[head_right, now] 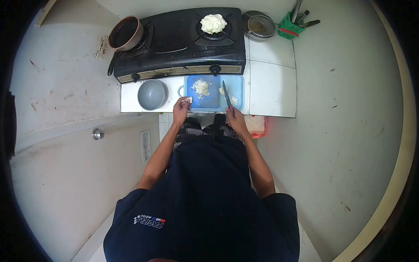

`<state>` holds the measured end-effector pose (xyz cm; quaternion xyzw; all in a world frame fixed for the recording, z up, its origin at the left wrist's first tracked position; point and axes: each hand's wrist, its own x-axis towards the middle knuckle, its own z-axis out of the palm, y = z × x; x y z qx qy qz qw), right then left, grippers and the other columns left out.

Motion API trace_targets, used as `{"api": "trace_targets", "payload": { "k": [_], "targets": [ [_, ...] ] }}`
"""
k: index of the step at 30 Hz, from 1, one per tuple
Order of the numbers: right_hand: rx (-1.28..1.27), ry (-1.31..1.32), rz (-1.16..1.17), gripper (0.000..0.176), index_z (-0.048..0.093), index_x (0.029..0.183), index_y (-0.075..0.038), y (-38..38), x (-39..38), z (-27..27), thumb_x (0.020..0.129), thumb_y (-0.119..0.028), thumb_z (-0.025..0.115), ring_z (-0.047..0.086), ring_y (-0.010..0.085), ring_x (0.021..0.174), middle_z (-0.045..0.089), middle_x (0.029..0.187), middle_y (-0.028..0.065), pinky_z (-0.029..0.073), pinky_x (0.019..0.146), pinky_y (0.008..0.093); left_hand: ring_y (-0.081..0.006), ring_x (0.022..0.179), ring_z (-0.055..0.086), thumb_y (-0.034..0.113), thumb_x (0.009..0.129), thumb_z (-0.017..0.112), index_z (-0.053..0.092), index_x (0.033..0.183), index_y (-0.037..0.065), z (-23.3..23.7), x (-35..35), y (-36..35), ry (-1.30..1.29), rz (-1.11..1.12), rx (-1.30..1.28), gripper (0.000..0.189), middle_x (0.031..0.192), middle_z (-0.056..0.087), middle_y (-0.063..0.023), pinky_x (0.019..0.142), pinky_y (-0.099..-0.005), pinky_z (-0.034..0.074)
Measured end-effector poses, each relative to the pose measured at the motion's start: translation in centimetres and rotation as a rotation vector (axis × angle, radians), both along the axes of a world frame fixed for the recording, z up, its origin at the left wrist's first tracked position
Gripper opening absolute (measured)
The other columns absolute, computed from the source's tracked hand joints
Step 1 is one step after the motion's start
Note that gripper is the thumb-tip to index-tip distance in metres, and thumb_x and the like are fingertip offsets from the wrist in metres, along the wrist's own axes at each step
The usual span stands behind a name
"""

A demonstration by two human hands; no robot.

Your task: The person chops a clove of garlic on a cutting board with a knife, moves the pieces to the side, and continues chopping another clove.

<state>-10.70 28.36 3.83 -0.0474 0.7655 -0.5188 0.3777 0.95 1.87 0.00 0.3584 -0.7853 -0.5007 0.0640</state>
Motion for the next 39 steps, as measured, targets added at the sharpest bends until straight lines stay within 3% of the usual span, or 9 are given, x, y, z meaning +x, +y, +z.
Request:
{"api": "trace_targets", "payload": {
  "k": [2,5,11,15,17,26,30,32,39],
  "targets": [
    [-0.016,0.033,0.010,0.042,0.060,0.093,-0.002,-0.4,0.1,-0.1,0.107,-0.041,0.056,0.056,0.0114,0.055,0.056,0.064,0.0021,0.046,0.053,0.0300,-0.0175,0.101,0.068,0.008,0.100,0.065,0.066,0.120,-0.002,-0.8,0.2,-0.5,0.247,0.221,0.603,0.022,0.108,0.068,-0.0114,0.088,-0.0308,0.057],
    [-0.012,0.023,0.001,0.041,0.060,0.092,-0.002,-0.9,0.1,0.5,0.107,-0.040,0.056,0.056,0.0117,0.054,0.057,0.064,0.0025,0.046,0.053,0.0302,-0.0191,0.105,0.067,0.002,0.101,0.061,0.063,0.124,-0.004,-1.7,0.0,-0.5,0.294,0.264,0.711,0.024,0.110,0.066,-0.0120,0.096,-0.0302,0.057],
    [-0.015,-0.002,0.010,0.039,0.060,0.099,-0.002,-0.8,-0.4,0.5,0.107,-0.040,0.056,0.051,0.0091,0.056,0.053,0.066,0.0003,0.044,0.052,0.0275,-0.0224,0.105,0.068,-0.009,0.098,0.053,0.060,0.124,-0.005,-2.1,-0.3,-0.6,0.342,0.295,0.889,0.028,0.116,0.063,-0.0150,0.092,-0.0282,0.059],
    [-0.022,0.026,0.024,0.038,0.060,0.099,-0.003,-0.3,-0.7,0.9,0.107,-0.039,0.056,0.051,0.0088,0.056,0.053,0.066,-0.0001,0.044,0.051,0.0275,-0.0202,0.095,0.070,-0.006,0.095,0.057,0.064,0.120,-0.002,-0.8,-0.5,-0.6,0.183,0.209,0.652,0.027,0.110,0.066,-0.0118,0.084,-0.0290,0.059],
    [-0.010,0.044,0.007,0.040,0.060,0.094,-0.001,0.0,-0.8,0.5,0.107,-0.039,0.057,0.054,0.0113,0.056,0.056,0.064,0.0024,0.044,0.053,0.0293,-0.0184,0.086,0.069,0.000,0.092,0.063,0.068,0.114,0.001,-0.6,-0.7,-0.8,0.056,0.102,0.337,0.022,0.103,0.069,-0.0092,0.075,-0.0321,0.057],
    [-0.015,0.063,0.014,0.041,0.060,0.094,-0.001,0.7,-1.1,0.3,0.107,-0.040,0.057,0.055,0.0113,0.056,0.056,0.063,0.0027,0.045,0.053,0.0303,-0.0219,0.080,0.069,0.012,0.098,0.066,0.072,0.109,0.004,-0.1,-0.9,-0.6,0.105,-0.144,-0.298,0.015,0.090,0.072,-0.0108,0.073,-0.0349,0.055],
    [-0.043,0.035,0.004,0.042,0.060,0.093,-0.001,0.8,-1.3,0.0,0.107,-0.040,0.058,0.054,0.0115,0.056,0.056,0.062,0.0029,0.045,0.052,0.0312,-0.0189,0.080,0.069,0.012,0.099,0.065,0.072,0.111,0.005,-0.2,-1.3,-0.2,0.072,-0.101,-0.246,0.016,0.088,0.072,-0.0105,0.072,-0.0313,0.054],
    [-0.023,0.023,0.036,0.037,0.058,0.096,-0.004,0.7,-1.6,0.4,0.108,-0.039,0.056,0.051,0.0084,0.056,0.052,0.067,-0.0003,0.043,0.052,0.0270,-0.0184,0.079,0.069,0.007,0.100,0.059,0.071,0.111,0.004,0.5,-1.7,0.0,0.059,0.036,0.043,0.016,0.085,0.069,-0.0111,0.066,-0.0353,0.053],
    [-0.082,0.027,0.035,0.037,0.057,0.094,-0.004,0.3,-2.0,0.7,0.107,-0.039,0.057,0.051,0.0087,0.056,0.053,0.067,-0.0001,0.043,0.051,0.0275,-0.0147,0.081,0.068,0.002,0.100,0.058,0.070,0.111,0.002,-2.1,-1.9,-0.1,0.260,0.309,0.396,0.017,0.095,0.068,-0.0084,0.073,-0.0282,0.057]
  ]
}}
